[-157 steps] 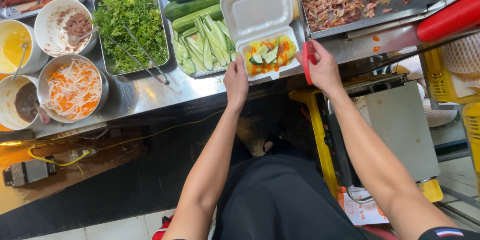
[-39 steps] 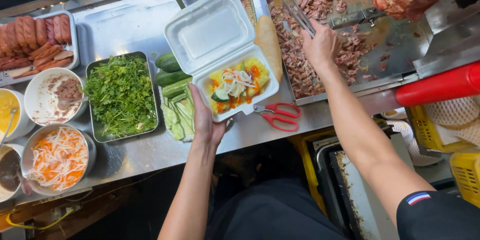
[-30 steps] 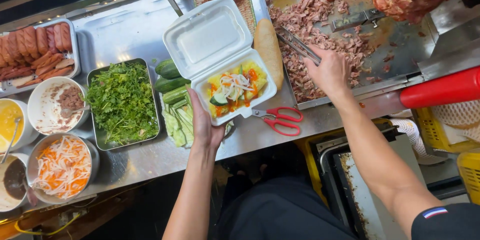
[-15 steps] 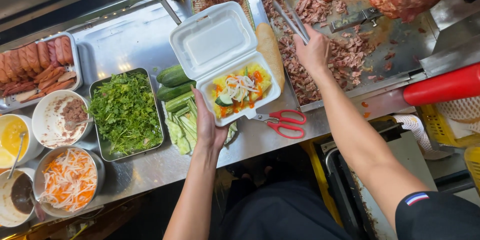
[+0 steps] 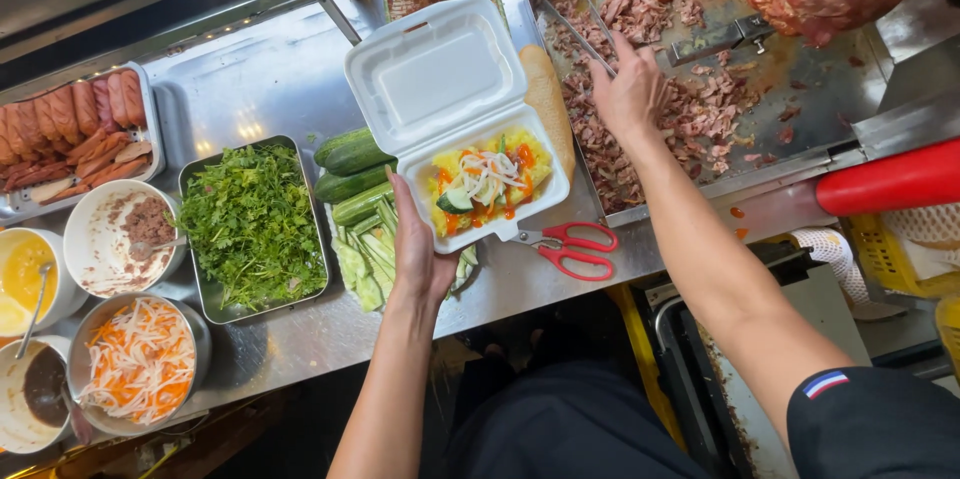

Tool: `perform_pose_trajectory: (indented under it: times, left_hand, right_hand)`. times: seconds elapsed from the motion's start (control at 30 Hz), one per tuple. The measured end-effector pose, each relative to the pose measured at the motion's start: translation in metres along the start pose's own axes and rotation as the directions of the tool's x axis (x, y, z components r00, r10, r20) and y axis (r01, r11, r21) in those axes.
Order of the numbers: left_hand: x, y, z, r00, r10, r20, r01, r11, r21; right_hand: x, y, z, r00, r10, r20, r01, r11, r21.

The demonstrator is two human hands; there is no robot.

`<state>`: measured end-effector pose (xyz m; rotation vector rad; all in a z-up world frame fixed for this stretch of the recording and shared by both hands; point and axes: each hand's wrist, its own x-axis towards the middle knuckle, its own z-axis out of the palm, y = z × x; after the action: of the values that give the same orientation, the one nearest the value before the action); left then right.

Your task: Preparing a container of sticky rice and toasting bread at a food stall.

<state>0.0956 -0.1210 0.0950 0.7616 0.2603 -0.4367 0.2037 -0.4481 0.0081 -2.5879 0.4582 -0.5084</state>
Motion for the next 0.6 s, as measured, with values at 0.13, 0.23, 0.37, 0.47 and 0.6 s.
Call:
perform_pose_trajectory:
  times: [0.13,0.23,0.37,0.47,0.6]
  left_hand:
    - [0.001,-0.004,0.002,1.000,0.005,0.001,-0.005,1.000,0.001]
    - [0.003,-0.007,0.005,1.000,0.005,-0.016,-0.005,1.000,0.023]
    - [0.009,-0.012,0.005,0.999,-0.024,-0.045,0.026,0.999,0.028]
    - [0.022,-0.021,-0.001,0.999,-0.019,0.050,0.021,0.999,-0.045]
    - [0.034,-0.020,0.005,0.997,-0.041,0.063,0.046,0.997,-0.066]
  right_hand:
    - [0.002,0.003,0.011,0.991,0.098,0.088,-0.108,0.987,0.120]
    - [-0.004,-0.008,0.013,0.999,-0.016,0.041,0.014,0.999,0.045]
    - [-0.005,0.004,0.029,0.990,-0.135,-0.026,0.135,0.991,-0.013]
    - [-0.009,0.003,0.018,0.980,-0.192,-0.044,0.191,0.981,-0.031]
    - [-0.014,0.006,-0.024,0.994,-0.108,0.026,0.106,0.992,0.066]
